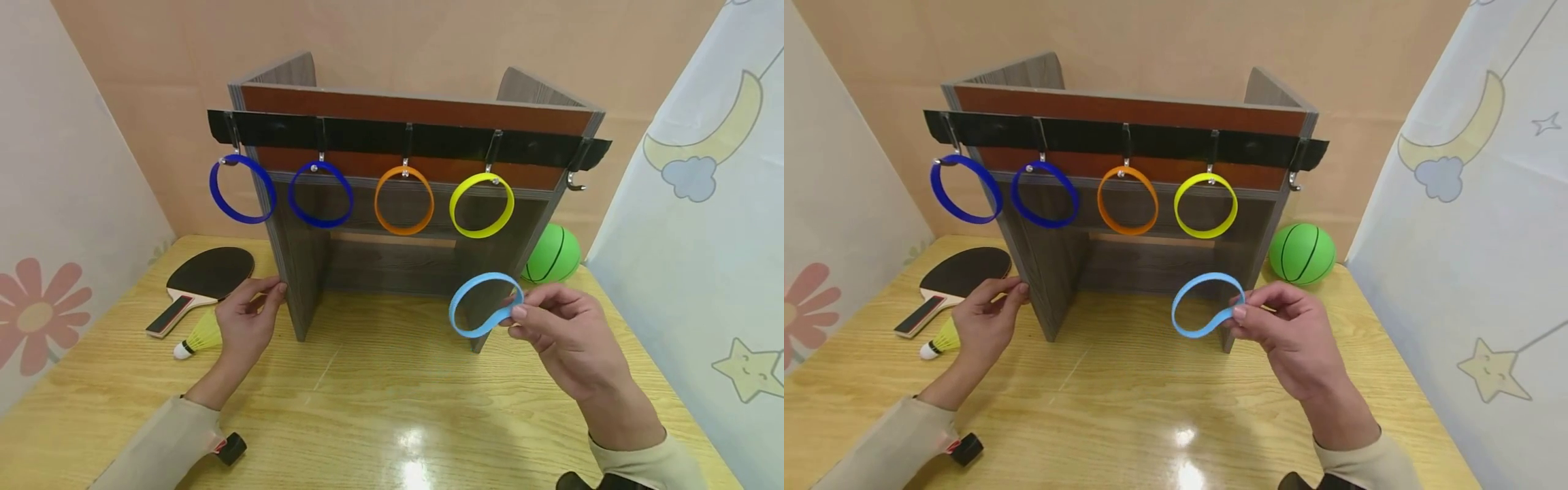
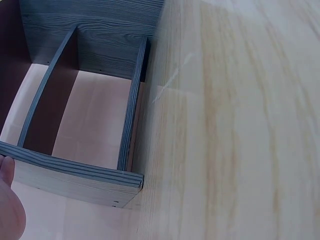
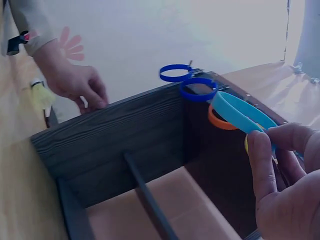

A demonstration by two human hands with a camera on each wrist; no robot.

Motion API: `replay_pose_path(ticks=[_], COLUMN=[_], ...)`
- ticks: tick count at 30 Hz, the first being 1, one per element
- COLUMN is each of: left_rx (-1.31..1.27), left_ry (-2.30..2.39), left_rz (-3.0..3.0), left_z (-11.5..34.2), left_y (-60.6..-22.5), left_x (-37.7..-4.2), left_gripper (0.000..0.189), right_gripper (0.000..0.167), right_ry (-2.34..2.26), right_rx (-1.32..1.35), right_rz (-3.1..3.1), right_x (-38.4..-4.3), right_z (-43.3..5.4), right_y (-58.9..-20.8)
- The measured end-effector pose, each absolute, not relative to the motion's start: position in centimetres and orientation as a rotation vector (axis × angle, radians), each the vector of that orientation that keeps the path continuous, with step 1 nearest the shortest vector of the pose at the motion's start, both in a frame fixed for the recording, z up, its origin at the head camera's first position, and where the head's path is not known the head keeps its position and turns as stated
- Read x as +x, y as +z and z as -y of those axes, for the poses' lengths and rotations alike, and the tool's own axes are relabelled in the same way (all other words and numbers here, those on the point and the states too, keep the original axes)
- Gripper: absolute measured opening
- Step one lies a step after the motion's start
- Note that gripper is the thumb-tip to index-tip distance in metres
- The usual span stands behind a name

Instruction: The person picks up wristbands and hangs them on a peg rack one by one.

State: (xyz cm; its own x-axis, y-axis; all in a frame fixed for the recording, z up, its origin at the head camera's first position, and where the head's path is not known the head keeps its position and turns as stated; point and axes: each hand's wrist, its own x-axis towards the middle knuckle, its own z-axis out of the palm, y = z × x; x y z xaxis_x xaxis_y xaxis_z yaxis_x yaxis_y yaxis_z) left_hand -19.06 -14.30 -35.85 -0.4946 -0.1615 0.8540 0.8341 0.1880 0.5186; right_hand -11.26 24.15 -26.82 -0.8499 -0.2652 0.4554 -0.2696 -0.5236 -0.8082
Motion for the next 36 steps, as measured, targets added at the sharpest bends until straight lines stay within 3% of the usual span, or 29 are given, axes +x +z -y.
replay_pose_path(ticks=[8,18,36], left_rx=[-0.630,-0.635,-0.636], left_ry=[-1.455,-1.442,-1.456], left_rz=[1.608,1.625,1.616], left_z=[14.9,14.0,14.5], left_y=[-37.4,-35.1,-36.6], left_x=[-20.2,-18.3,-19.6], left_gripper=[0.014,0.013,0.016], right_gripper=[0.026,0.018,0.014], right_ry=[2.645,2.692,2.724], right_rx=[0.834,0.676,0.453], right_rz=[1.192,0.864,0.759], right_x=[-11.3,-12.2,-13.9], right_z=[-24.3,-24.5,-25.0], right_y=[-23.8,-21.8,-22.4])
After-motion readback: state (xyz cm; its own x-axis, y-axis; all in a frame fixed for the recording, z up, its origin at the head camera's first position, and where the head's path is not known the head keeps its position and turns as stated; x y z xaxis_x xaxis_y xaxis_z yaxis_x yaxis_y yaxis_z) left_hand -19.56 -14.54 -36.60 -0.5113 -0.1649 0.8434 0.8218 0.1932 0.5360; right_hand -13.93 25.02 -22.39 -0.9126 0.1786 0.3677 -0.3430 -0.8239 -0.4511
